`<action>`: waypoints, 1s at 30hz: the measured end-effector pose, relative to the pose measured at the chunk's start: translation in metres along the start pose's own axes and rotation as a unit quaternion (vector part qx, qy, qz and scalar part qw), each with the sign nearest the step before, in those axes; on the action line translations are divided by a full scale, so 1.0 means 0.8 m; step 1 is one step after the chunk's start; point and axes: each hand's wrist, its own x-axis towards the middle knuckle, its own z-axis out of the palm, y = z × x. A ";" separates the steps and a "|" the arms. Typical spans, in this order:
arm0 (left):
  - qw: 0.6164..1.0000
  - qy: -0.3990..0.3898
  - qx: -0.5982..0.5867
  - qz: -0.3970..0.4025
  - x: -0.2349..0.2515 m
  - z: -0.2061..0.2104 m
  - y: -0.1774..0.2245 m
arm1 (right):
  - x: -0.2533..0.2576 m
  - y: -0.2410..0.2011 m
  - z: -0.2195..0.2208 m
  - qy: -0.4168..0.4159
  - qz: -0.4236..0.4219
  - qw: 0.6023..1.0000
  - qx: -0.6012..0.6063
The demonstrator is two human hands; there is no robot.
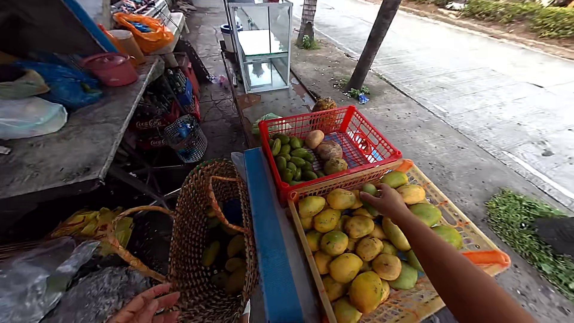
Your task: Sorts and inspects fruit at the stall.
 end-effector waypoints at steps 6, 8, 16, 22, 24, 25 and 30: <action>0.998 -0.044 -0.001 -0.040 0.047 -0.005 0.009 | -0.021 -0.010 0.023 0.062 0.144 0.966 0.206; 0.997 -0.062 0.003 -0.054 0.064 -0.006 0.008 | -0.025 -0.011 0.031 0.080 0.149 0.953 0.250; 0.989 -0.104 0.013 -0.107 0.125 0.011 0.013 | -0.045 -0.022 0.058 0.140 0.186 0.966 0.111; 0.986 -0.088 0.012 -0.144 0.143 0.010 0.014 | -0.048 -0.032 0.056 0.107 0.217 0.967 0.084; 0.984 -0.084 0.007 -0.155 0.144 0.009 0.010 | -0.042 -0.022 0.054 0.106 0.199 0.970 0.087; 0.984 -0.079 0.006 -0.162 0.143 0.008 0.007 | -0.037 -0.018 0.056 0.111 0.193 0.970 0.094; 0.977 -0.006 -0.020 -0.212 0.150 0.015 -0.013 | -0.035 -0.009 0.062 0.153 0.162 0.973 0.068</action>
